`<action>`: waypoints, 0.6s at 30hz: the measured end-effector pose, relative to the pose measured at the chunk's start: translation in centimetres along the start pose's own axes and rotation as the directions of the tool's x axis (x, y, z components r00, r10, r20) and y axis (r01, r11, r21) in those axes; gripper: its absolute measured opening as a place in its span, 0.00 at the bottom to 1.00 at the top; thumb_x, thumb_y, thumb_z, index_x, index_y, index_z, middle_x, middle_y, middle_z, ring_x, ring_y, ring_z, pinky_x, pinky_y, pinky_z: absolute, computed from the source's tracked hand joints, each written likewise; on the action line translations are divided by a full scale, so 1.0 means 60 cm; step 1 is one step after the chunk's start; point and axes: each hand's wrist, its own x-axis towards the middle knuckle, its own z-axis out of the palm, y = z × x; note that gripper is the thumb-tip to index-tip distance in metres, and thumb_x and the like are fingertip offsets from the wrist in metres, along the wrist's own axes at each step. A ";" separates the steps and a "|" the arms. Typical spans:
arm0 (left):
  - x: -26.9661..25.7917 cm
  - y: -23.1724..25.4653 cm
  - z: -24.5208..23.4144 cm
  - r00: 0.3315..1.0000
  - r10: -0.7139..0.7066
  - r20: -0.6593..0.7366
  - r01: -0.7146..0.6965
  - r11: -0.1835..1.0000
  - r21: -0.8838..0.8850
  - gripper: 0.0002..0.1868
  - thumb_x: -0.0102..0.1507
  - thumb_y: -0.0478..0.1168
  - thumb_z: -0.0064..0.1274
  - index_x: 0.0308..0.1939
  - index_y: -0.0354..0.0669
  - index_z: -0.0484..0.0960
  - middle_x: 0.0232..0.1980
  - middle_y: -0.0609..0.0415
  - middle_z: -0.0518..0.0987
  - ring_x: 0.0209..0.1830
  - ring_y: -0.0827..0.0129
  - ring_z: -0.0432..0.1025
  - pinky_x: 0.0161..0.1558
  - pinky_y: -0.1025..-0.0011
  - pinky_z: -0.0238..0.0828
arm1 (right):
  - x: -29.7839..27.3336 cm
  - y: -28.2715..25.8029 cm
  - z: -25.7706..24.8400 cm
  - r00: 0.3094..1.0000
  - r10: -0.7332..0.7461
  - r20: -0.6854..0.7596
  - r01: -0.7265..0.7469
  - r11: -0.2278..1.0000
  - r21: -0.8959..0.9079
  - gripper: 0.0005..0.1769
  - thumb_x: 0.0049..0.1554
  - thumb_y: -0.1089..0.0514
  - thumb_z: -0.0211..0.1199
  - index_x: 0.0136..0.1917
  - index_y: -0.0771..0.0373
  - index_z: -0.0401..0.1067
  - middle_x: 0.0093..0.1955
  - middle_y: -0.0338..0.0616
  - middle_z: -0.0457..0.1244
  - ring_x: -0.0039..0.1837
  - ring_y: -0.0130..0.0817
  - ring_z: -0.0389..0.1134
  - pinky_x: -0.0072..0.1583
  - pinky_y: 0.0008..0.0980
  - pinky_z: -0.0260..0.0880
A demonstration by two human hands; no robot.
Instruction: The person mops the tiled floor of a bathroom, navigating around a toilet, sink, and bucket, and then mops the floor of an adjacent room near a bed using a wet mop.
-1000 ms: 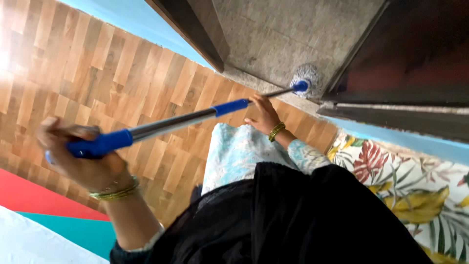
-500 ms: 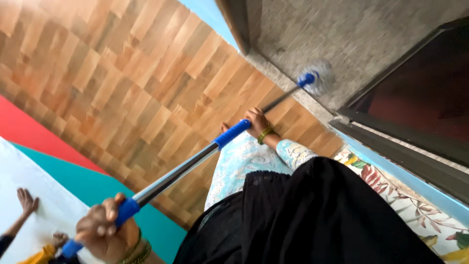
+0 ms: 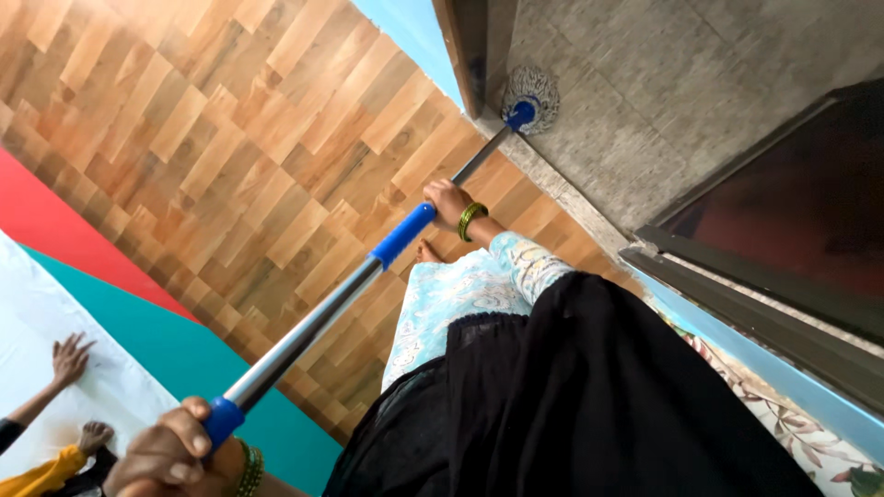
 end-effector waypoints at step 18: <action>0.081 -0.082 0.223 0.911 -0.386 0.147 0.386 0.922 0.029 0.23 0.69 0.50 0.58 0.25 0.40 0.76 0.22 0.56 0.72 0.22 0.66 0.70 0.41 0.63 0.71 | -0.344 0.022 -0.104 0.950 0.290 -0.113 -0.299 0.951 -0.074 0.05 0.48 0.63 0.65 0.36 0.59 0.68 0.42 0.49 0.65 0.51 0.55 0.66 0.53 0.49 0.66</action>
